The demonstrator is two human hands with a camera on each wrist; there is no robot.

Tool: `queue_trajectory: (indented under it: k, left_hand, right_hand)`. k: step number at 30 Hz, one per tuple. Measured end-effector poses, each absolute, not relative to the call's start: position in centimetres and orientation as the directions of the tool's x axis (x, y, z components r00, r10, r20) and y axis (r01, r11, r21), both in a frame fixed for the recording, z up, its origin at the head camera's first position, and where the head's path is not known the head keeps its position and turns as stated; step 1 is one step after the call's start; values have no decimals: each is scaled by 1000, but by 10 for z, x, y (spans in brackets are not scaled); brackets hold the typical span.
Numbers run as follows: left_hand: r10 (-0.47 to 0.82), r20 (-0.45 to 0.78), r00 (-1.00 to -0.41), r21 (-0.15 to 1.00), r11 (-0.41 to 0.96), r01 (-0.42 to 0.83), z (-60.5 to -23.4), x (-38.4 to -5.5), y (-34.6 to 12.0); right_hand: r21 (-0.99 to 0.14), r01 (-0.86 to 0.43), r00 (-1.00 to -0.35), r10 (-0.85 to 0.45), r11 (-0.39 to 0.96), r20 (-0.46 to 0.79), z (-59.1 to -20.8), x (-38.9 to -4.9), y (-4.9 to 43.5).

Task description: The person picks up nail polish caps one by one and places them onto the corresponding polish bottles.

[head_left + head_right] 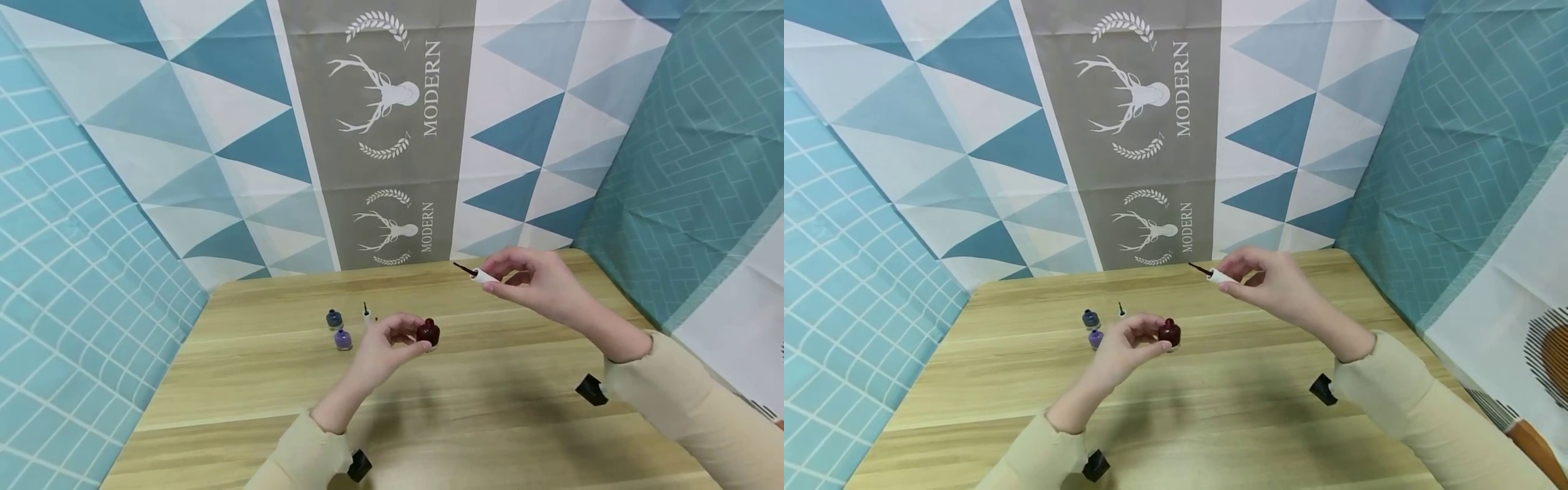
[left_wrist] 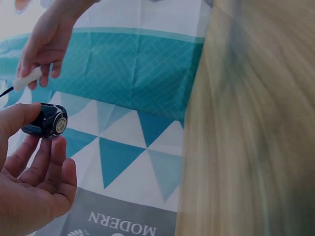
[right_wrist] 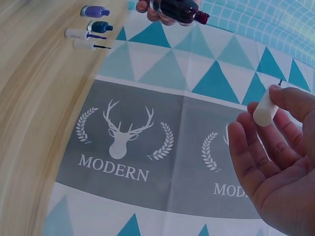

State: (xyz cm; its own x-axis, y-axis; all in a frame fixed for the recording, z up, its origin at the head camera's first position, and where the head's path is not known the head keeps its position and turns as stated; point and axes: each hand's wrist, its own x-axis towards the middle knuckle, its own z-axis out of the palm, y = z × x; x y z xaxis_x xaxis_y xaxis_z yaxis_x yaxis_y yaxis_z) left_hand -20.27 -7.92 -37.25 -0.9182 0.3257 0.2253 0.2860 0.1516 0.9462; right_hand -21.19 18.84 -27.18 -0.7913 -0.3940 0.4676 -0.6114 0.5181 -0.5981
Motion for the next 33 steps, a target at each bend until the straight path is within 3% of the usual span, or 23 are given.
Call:
queue_trajectory:
  k: [11,33]
  left_hand:
    - [313,272,-910,929,162,333,-382,-197,-78]
    - [276,257,-926,939,155,307,-381,-189,-78]
  right_hand:
    - [-462,-701,-710,-472,543,522,-276,-212,185]
    - [-389,-781,-624,-596,489,505,-282,-209,173]
